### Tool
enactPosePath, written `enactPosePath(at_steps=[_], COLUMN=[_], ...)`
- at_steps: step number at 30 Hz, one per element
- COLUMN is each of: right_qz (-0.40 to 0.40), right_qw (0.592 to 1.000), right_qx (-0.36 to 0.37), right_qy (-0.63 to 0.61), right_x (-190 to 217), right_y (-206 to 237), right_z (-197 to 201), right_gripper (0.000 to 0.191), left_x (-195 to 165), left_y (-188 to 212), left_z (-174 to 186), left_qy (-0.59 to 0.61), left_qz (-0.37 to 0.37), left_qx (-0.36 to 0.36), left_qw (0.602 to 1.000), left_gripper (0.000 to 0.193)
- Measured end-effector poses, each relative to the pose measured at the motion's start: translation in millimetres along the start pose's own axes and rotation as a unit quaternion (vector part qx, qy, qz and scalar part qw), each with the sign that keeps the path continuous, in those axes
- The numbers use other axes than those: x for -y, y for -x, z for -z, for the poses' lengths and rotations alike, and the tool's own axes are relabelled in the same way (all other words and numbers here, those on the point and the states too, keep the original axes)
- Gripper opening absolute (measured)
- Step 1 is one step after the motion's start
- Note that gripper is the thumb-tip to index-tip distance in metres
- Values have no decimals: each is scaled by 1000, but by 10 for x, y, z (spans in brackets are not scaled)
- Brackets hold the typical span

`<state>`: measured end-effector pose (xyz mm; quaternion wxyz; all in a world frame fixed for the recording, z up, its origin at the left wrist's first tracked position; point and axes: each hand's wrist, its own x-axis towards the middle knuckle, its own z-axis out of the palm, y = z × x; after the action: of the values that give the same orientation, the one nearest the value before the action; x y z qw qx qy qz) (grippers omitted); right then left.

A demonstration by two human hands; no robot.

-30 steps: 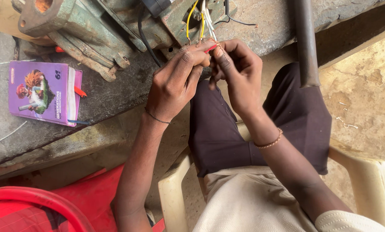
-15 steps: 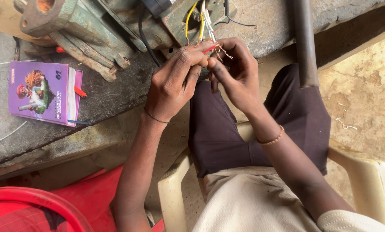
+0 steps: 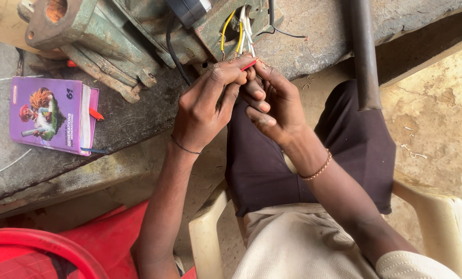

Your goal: The person strips insulation from several wires using scissors, then twists and connects the exposed conductors by hand. The work is performed on a concrete bench with tools and a book nearby.

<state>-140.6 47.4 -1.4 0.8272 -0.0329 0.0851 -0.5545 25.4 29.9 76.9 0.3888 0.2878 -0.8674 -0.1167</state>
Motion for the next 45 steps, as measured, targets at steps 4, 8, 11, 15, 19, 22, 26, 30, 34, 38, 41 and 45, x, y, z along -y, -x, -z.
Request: enactPosePath(at_steps=[4, 8, 11, 15, 19, 22, 26, 30, 34, 38, 41, 45], right_qz=[9, 181, 275, 303, 264, 239, 203, 205, 207, 216, 220, 270], right_qw=[993, 885, 799, 707, 764, 805, 862, 865, 863, 822, 805, 741], right_qx=[18, -36, -41, -27, -17, -2, 5, 32, 54, 63, 6, -39], right_qy=[120, 427, 533, 639, 588, 543, 465, 457, 458, 522, 551, 613], right_x=[128, 241, 279, 302, 393, 492, 593, 680, 760, 753, 692, 665], right_y=[137, 406, 491, 415, 355, 374, 384, 358, 361, 426, 512, 577], right_z=[-98, -259, -331, -352, -403, -497, -626, -684, -684, -660, -604, -491], right_gripper=[27, 29, 28, 21, 19, 17, 18, 19, 20, 17, 11, 10], left_x=[-43, -369, -566, -537, -416, -344, -222, -111, -61, -63, -87, -171], left_y=[52, 337, 553, 649, 427, 218, 92, 122, 106, 112, 188, 446], left_z=[-53, -134, -459, -762, -814, -863, -1064, -1157, -1137, -1113, -1095, -976], left_qy=[-25, 8, 163, 328, 411, 529, 510, 463, 395, 424, 463, 430], left_qz=[-38, 63, 128, 314, 276, 289, 265, 327, 394, 361, 364, 336], left_qx=[-40, -164, -261, -105, -104, -167, -204, -206, -188, -184, -182, -160], left_qw=[998, 984, 943, 885, 863, 780, 793, 798, 809, 810, 787, 822], left_gripper=[23, 18, 24, 40, 51, 42, 32, 29, 28, 29, 27, 28])
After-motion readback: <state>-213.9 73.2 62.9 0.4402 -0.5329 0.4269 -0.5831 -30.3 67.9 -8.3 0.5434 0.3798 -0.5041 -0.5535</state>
